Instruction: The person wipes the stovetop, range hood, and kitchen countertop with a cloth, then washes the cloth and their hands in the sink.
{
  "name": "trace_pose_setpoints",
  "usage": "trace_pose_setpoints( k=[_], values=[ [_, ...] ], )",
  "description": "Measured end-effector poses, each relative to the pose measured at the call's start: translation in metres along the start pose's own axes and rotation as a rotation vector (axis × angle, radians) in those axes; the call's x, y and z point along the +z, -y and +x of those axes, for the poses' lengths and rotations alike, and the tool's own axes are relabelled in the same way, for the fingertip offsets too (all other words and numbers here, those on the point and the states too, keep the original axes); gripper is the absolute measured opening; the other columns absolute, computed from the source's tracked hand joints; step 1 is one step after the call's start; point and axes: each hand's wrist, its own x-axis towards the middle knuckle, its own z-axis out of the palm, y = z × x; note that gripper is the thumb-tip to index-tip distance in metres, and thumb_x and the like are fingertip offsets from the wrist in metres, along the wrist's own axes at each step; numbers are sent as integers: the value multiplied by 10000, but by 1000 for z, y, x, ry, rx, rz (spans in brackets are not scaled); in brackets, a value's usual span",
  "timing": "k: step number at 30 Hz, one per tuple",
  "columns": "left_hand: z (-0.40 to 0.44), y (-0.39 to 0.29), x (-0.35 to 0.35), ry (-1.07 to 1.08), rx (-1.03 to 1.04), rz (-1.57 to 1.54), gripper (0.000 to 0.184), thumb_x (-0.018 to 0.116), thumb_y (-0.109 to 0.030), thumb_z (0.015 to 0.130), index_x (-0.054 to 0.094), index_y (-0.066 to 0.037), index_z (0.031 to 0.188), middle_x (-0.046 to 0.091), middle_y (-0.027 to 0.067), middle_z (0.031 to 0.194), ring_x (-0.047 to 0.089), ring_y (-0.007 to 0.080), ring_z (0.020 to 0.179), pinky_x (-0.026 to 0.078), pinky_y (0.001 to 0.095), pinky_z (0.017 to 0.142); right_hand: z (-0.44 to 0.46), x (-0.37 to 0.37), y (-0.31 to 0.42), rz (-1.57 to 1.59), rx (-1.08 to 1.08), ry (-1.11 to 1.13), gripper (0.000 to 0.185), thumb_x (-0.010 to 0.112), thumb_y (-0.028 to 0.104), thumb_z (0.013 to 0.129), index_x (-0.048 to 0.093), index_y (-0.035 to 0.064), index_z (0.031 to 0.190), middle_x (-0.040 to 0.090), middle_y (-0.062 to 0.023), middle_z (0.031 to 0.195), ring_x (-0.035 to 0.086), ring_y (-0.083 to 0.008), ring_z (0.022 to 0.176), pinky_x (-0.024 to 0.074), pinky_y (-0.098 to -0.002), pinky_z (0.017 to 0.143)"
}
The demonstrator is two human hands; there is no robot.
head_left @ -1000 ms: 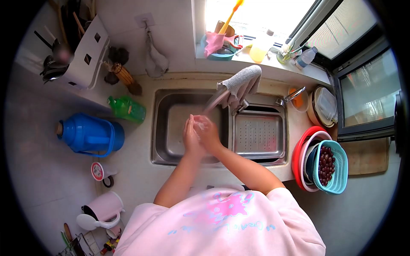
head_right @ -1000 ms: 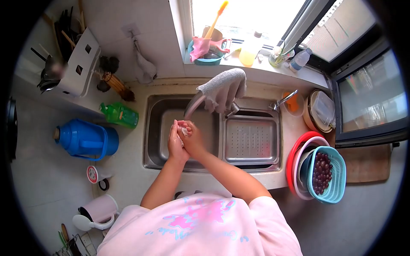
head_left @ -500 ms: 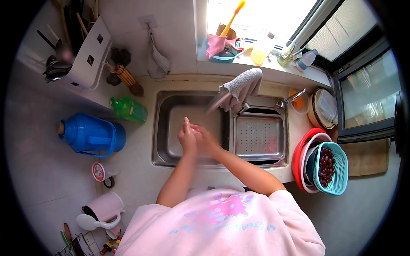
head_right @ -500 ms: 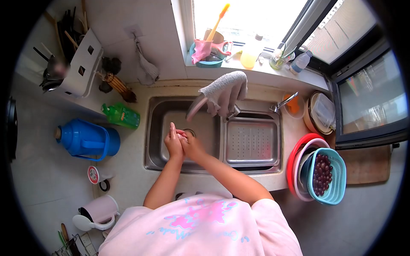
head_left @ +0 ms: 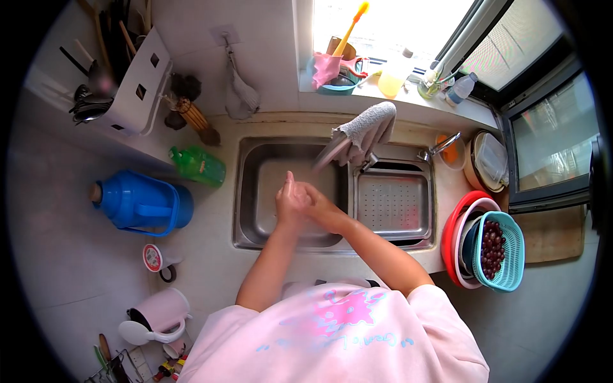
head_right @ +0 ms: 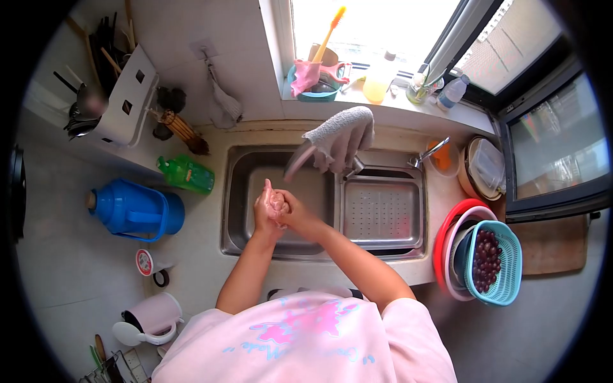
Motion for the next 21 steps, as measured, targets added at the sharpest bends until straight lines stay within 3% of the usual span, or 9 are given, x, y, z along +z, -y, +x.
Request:
trace_pose_setpoints(
  k=[3, 6, 9, 12, 13, 15, 18, 19, 21],
  values=[
    [-2, -14, -3, 295, -138, -337, 562, 436, -485, 1053, 410, -202, 569, 430, -33, 498, 393, 91, 383, 287, 241, 347, -4, 4, -2, -80, -147, -21, 918, 823, 251, 798, 297, 76, 1530, 504, -79, 1290, 525, -164, 1142, 470, -280, 958],
    [-8, -9, -5, 312, -183, -429, 543, 450, -452, 1056, 425, -201, 575, 453, -39, 516, 421, 75, 425, 300, 225, 350, -8, 12, 4, 1, -135, -48, 1036, 855, 194, 744, 230, 83, 1562, 487, -85, 1319, 506, -173, 1170, 423, -291, 1024],
    [-16, -5, -5, 384, -151, -537, 438, 461, -406, 1059, 600, -156, 727, 495, -35, 554, 594, 109, 593, 472, 235, 479, -15, 21, 17, 92, -88, -71, 1021, 831, 117, 742, 231, 118, 1569, 456, -98, 1402, 487, -187, 1245, 400, -314, 1062],
    [-33, -4, 13, 228, -86, -606, 341, 463, -361, 1063, 680, -99, 1034, 642, 23, 694, 692, 186, 865, 580, 285, 768, -8, 30, 4, 13, -292, -183, 955, 810, 68, 747, 276, 113, 1538, 486, -92, 1383, 516, -182, 1225, 425, -316, 1033],
    [-39, -7, 26, 108, -59, -612, 291, 482, -277, 1036, 679, -74, 965, 654, 49, 730, 664, 210, 805, 551, 309, 740, -4, 32, -4, -37, -402, -234, 933, 808, 59, 746, 294, 102, 1522, 508, -86, 1357, 533, -177, 1200, 439, -314, 1015],
    [-52, -18, 55, -134, -3, -622, 235, 519, -107, 981, 678, -23, 829, 677, 101, 803, 606, 258, 685, 492, 356, 683, -3, 39, -4, 142, -321, -265, 899, 839, 99, 747, 321, 64, 1480, 530, -57, 1308, 534, -150, 1134, 443, -286, 992],
    [-53, -16, 45, 93, 73, -397, 372, 451, -354, 1067, 623, -72, 1239, 724, 117, 932, 692, 261, 1007, 539, 344, 982, -2, 54, 4, 300, -181, -371, 680, 839, 140, 776, 458, 37, 1329, 598, -33, 1159, 567, -124, 991, 475, -273, 903],
    [-50, -13, 39, 120, 52, -419, 374, 454, -364, 1065, 641, -69, 1196, 716, 138, 1003, 694, 269, 999, 551, 343, 960, -2, 57, 6, 334, -133, -419, 580, 832, 150, 790, 519, 33, 1264, 626, -28, 1097, 583, -118, 936, 490, -274, 864],
    [-41, -7, 27, 176, 7, -465, 393, 459, -385, 1060, 678, -62, 1111, 699, 180, 1144, 698, 285, 983, 575, 341, 915, 0, 49, -5, 192, -49, -362, 647, 729, 219, 888, 412, 51, 1426, 542, -82, 1279, 538, -162, 1127, 451, -304, 972]
  ],
)
